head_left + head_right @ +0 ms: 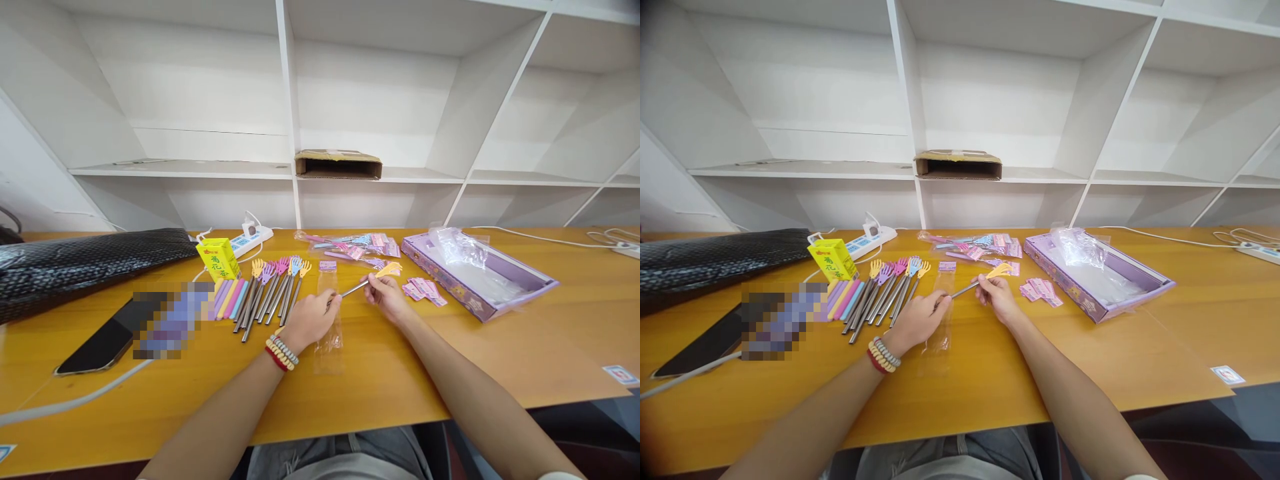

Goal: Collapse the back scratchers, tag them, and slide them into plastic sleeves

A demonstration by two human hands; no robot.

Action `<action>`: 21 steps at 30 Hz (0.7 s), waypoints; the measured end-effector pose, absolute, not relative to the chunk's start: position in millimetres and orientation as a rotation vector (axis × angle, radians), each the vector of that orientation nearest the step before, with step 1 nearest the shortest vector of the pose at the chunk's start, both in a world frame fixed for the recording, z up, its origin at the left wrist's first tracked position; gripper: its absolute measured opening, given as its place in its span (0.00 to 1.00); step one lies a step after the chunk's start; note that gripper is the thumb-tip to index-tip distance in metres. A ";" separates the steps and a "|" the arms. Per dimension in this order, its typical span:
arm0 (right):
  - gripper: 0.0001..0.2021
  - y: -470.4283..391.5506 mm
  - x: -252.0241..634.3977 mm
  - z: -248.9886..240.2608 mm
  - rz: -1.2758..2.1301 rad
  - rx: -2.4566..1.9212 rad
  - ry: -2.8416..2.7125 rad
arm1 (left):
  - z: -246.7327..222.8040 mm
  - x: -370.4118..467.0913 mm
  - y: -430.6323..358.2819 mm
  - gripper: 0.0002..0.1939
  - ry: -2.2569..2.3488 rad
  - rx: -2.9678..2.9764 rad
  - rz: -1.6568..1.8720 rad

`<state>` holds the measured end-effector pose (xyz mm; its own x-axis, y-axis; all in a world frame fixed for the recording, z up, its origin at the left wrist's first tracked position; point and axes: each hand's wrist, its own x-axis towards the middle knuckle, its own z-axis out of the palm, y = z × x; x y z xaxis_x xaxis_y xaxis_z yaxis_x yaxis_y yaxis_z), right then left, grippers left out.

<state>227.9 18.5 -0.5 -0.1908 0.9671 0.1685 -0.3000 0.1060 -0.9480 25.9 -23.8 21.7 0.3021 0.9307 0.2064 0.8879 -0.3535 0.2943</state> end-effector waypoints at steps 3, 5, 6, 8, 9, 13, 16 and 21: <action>0.15 18.0 227.8 0.6 1.377 -0.799 -1.205 | 21.2 26.4 -23.9 0.23 1.759 2.469 0.502; 0.15 18.1 228.0 0.8 1.375 -0.810 -1.207 | 21.5 26.6 -24.2 0.24 1.755 2.506 0.483; 0.15 18.4 228.1 0.6 1.375 -0.815 -1.206 | 21.8 26.6 -24.4 0.24 1.739 2.523 0.478; 0.16 19.0 228.4 0.2 1.375 -0.821 -1.202 | 22.3 26.4 -24.8 0.25 1.704 2.550 0.477; 0.16 19.3 228.6 0.0 1.376 -0.820 -1.201 | 22.5 26.3 -24.9 0.25 1.691 2.559 0.476; 0.16 19.6 228.7 0.2 1.375 -0.813 -1.201 | 22.9 26.1 -25.1 0.24 1.674 2.559 0.457; 0.16 19.2 228.1 0.8 1.367 -0.824 -1.203 | 24.4 26.2 -25.0 0.24 1.677 2.518 0.434; 0.16 19.6 227.4 -0.4 1.361 -0.826 -1.221 | 27.7 25.9 -25.2 0.24 1.649 2.474 0.435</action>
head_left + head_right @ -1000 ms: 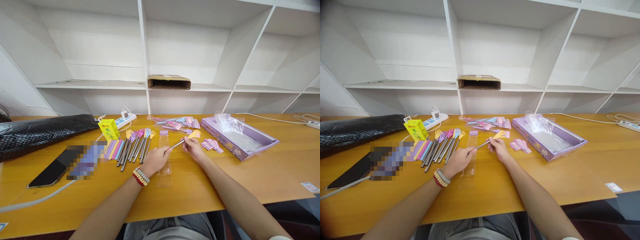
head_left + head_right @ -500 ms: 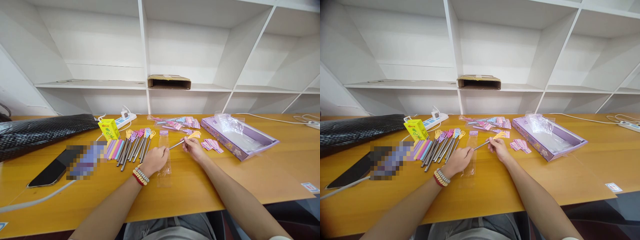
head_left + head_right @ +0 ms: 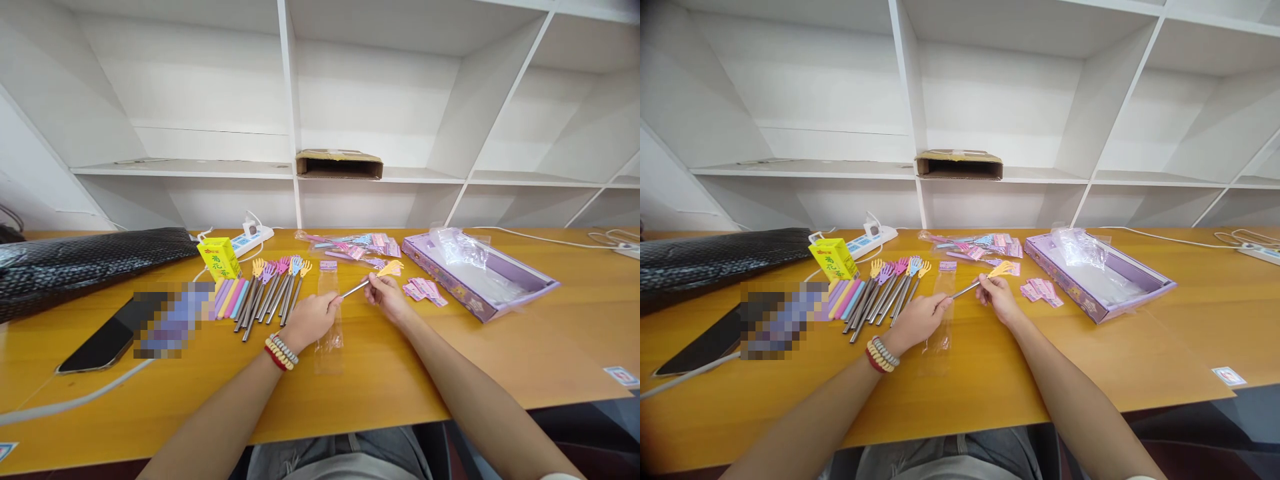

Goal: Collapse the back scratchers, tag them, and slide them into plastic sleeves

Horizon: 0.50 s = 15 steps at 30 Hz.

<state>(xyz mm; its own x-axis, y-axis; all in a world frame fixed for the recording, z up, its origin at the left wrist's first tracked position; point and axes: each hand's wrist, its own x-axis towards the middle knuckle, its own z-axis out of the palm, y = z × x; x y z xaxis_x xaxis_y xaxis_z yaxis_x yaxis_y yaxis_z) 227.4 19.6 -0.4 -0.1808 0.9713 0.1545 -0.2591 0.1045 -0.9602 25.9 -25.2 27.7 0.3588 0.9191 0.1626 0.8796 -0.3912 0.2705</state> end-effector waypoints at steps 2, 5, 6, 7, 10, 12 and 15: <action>0.16 20.0 227.3 -1.8 1.359 -0.827 -1.231 | 27.9 25.7 -25.1 0.24 1.635 2.474 0.447; 0.16 20.2 226.8 -3.6 1.347 -0.840 -1.271 | 27.4 25.9 -25.3 0.24 1.629 2.486 0.445; 0.16 20.2 226.5 -3.9 1.343 -0.849 -1.284 | 27.2 26.1 -25.5 0.24 1.630 2.493 0.441; 0.16 20.1 226.1 -4.1 1.337 -0.859 -1.290 | 27.1 26.4 -25.7 0.24 1.633 2.501 0.437; 0.17 20.0 225.1 -3.9 1.307 -0.884 -1.291 | 27.1 27.4 -26.5 0.24 1.648 2.513 0.434; 0.17 19.9 224.9 -3.3 1.286 -0.894 -1.293 | 27.3 28.1 -26.8 0.23 1.667 2.506 0.438; 0.17 19.6 224.9 -2.3 1.280 -0.904 -1.296 | 28.1 29.1 -27.3 0.22 1.692 2.497 0.420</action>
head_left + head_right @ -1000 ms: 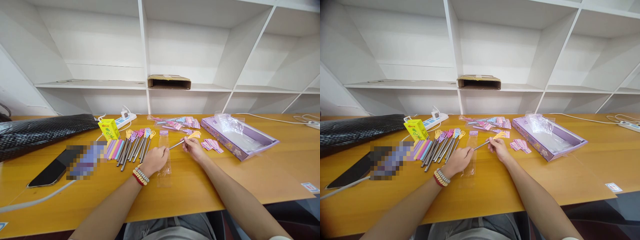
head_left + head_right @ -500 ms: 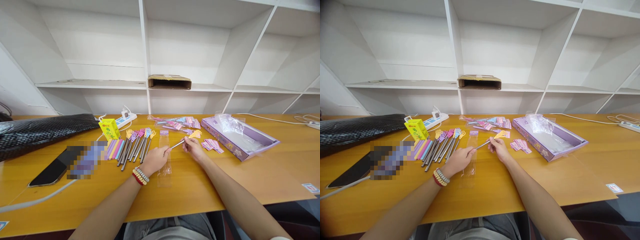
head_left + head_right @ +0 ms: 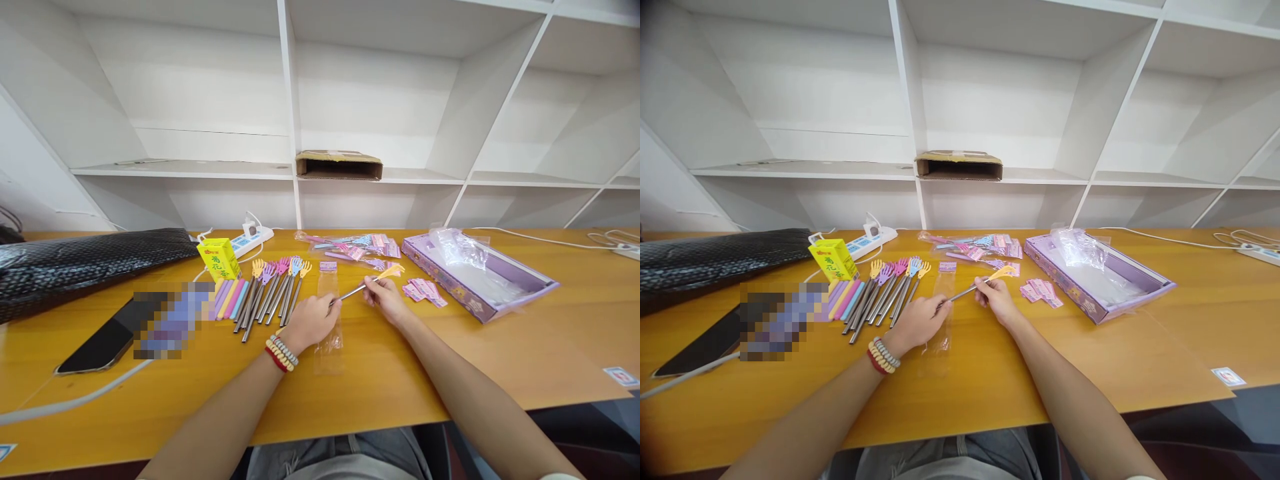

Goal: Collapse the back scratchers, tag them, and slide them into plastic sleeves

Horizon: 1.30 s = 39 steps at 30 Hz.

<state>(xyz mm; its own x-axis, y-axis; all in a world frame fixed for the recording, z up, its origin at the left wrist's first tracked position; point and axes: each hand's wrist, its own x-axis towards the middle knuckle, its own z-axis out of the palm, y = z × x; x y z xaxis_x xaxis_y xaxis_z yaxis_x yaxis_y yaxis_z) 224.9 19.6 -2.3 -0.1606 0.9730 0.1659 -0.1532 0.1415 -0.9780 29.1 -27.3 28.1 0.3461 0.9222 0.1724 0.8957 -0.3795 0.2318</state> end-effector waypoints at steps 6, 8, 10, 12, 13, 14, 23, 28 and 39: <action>0.17 19.5 225.0 -1.9 1.274 -0.922 -1.291 | 31.0 30.0 -28.6 0.24 1.686 2.530 0.370; 0.18 19.7 225.1 -2.0 1.274 -0.931 -1.289 | 31.6 29.6 -28.9 0.22 1.678 2.511 0.356; 0.18 19.8 225.3 -2.2 1.278 -0.930 -1.287 | 31.8 29.0 -29.1 0.21 1.664 2.493 0.358; 0.17 20.0 225.7 -2.5 1.282 -0.918 -1.286 | 32.0 28.3 -29.0 0.21 1.645 2.481 0.376; 0.17 20.1 225.8 -2.8 1.283 -0.911 -1.284 | 32.2 27.9 -29.0 0.21 1.634 2.476 0.390; 0.17 20.2 226.0 -3.1 1.286 -0.904 -1.282 | 32.4 27.6 -28.9 0.22 1.623 2.471 0.403; 0.19 20.5 225.5 -3.4 1.286 -0.920 -1.280 | 33.1 26.5 -28.4 0.24 1.568 2.453 0.462; 0.19 21.7 226.1 -5.5 1.258 -0.939 -1.321 | 29.5 28.2 -27.9 0.27 1.698 2.472 0.391; 0.19 21.9 226.4 -6.9 1.223 -0.979 -1.350 | 26.4 28.7 -25.5 0.32 1.812 2.424 0.337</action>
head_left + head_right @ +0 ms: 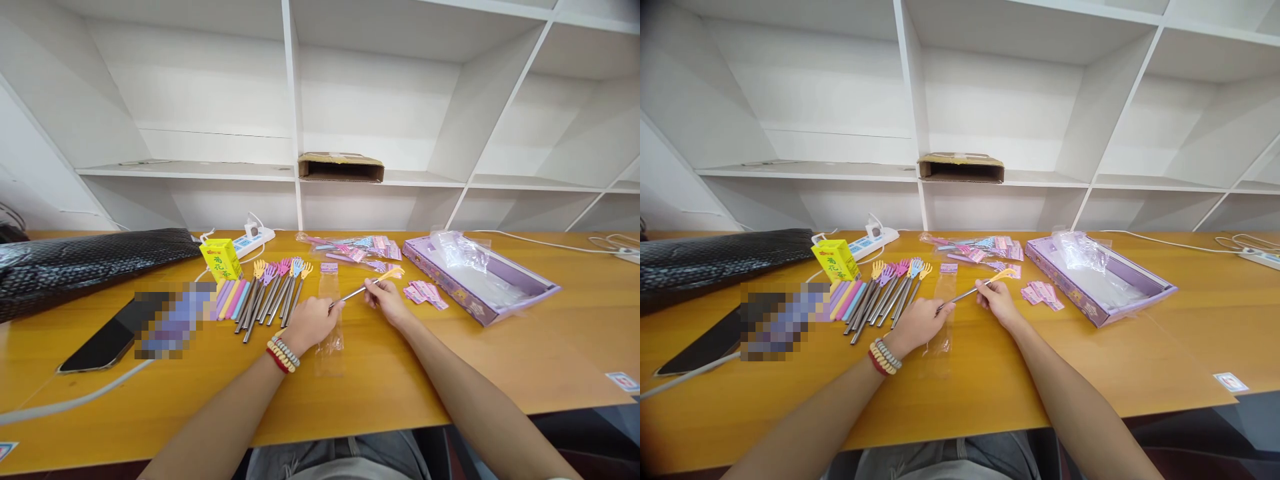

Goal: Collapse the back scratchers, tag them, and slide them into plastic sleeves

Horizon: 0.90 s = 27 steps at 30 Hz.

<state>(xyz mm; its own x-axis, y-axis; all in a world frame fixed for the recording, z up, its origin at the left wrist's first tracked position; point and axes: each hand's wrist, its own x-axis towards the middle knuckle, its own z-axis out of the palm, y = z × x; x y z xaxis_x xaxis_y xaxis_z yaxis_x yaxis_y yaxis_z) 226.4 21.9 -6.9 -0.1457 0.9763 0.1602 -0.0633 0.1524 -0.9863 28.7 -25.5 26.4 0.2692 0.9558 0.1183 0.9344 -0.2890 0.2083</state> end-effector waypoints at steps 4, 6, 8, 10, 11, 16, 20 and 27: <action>0.18 21.8 226.9 -6.3 1.231 -0.968 -1.347 | 27.3 27.7 -25.0 0.30 1.744 2.421 0.374; 0.19 21.9 227.0 -6.2 1.226 -0.970 -1.348 | 29.3 27.8 -25.7 0.29 1.717 2.391 0.390; 0.19 22.0 226.8 -6.3 1.222 -0.966 -1.346 | 31.6 28.2 -26.8 0.28 1.691 2.368 0.405; 0.19 22.1 226.6 -6.5 1.225 -0.962 -1.341 | 33.0 28.4 -27.8 0.27 1.664 2.368 0.419; 0.19 22.1 226.5 -6.5 1.228 -0.964 -1.339 | 33.2 28.4 -28.0 0.27 1.657 2.374 0.426; 0.19 21.9 226.6 -7.1 1.226 -0.969 -1.350 | 28.7 27.1 -26.8 0.28 1.713 2.411 0.433; 0.19 22.0 227.1 -7.2 1.226 -0.953 -1.360 | 23.3 26.2 -24.7 0.25 1.726 2.423 0.483; 0.21 22.4 228.1 -5.7 1.227 -0.937 -1.339 | 23.6 26.0 -25.4 0.17 1.660 2.470 0.586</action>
